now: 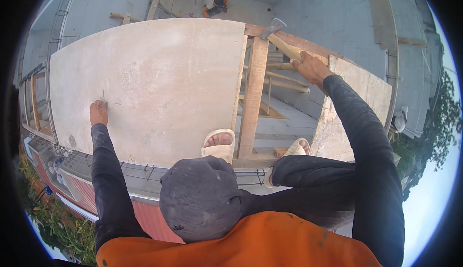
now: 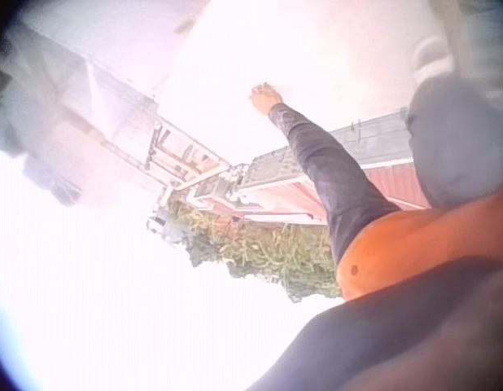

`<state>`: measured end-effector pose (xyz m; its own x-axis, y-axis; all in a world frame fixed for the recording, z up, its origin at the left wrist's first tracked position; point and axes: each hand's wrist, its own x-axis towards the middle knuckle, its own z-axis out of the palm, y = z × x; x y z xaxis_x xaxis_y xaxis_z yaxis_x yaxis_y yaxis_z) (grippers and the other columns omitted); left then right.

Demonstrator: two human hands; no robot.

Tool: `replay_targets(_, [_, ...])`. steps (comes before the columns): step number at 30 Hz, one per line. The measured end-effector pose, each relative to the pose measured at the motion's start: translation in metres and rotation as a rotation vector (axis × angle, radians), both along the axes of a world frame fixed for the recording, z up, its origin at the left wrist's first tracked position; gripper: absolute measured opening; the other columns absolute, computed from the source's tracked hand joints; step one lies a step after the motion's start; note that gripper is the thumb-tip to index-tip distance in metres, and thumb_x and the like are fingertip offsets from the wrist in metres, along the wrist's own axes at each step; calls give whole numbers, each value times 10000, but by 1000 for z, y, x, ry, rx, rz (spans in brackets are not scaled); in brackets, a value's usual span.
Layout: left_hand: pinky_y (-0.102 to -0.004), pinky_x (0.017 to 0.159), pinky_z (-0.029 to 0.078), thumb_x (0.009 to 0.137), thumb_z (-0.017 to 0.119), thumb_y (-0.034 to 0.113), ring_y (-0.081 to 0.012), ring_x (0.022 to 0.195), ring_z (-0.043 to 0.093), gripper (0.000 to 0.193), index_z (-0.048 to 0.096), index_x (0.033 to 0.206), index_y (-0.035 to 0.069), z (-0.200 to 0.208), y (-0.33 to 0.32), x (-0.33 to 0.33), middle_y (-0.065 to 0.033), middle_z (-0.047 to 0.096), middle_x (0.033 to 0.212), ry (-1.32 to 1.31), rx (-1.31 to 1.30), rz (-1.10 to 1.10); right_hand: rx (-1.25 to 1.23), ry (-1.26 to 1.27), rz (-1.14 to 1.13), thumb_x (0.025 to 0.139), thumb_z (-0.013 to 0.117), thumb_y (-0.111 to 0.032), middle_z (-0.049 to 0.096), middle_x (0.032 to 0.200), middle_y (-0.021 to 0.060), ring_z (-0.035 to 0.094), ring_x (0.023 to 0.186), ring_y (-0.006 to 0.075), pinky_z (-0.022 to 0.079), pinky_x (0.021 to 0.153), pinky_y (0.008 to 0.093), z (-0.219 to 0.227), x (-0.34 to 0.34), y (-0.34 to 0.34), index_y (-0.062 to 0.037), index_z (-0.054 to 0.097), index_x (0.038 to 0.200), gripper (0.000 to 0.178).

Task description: The person installs wooden supports on a concrete structure. They position plywood sheets and wooden slats over a beam and nail them into place using a hatchet.

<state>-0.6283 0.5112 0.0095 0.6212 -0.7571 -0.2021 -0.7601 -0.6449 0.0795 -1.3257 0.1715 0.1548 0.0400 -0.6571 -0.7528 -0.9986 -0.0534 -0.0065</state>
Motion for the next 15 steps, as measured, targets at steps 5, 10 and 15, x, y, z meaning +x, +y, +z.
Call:
replay_targets(5, [-478,867,520,920,664,147,-372,918,649,132,660,1011,51,-3,-4,17,-169,644,1007,-79,-52,-311,-50,-21,59,1066,428,-493,701,943,306,730,711,344,602,719,439,3,-7,3,101,378,1492,733])
replay_targets(10, [-437,850,529,882,676,75,-336,928,666,125,633,990,28,1,-8,13,-171,660,992,185,-62,-62,-59,-88,13,1067,463,-455,703,934,297,716,656,343,586,601,436,-8,-2,11,105,437,1418,661])
replay_targets(15, [-418,884,538,886,708,166,-319,969,685,211,658,1065,65,7,-24,1,-151,695,1039,203,-118,99,-92,-121,-156,1065,502,-428,663,815,218,633,519,245,521,459,389,-4,-5,27,58,379,1509,670])
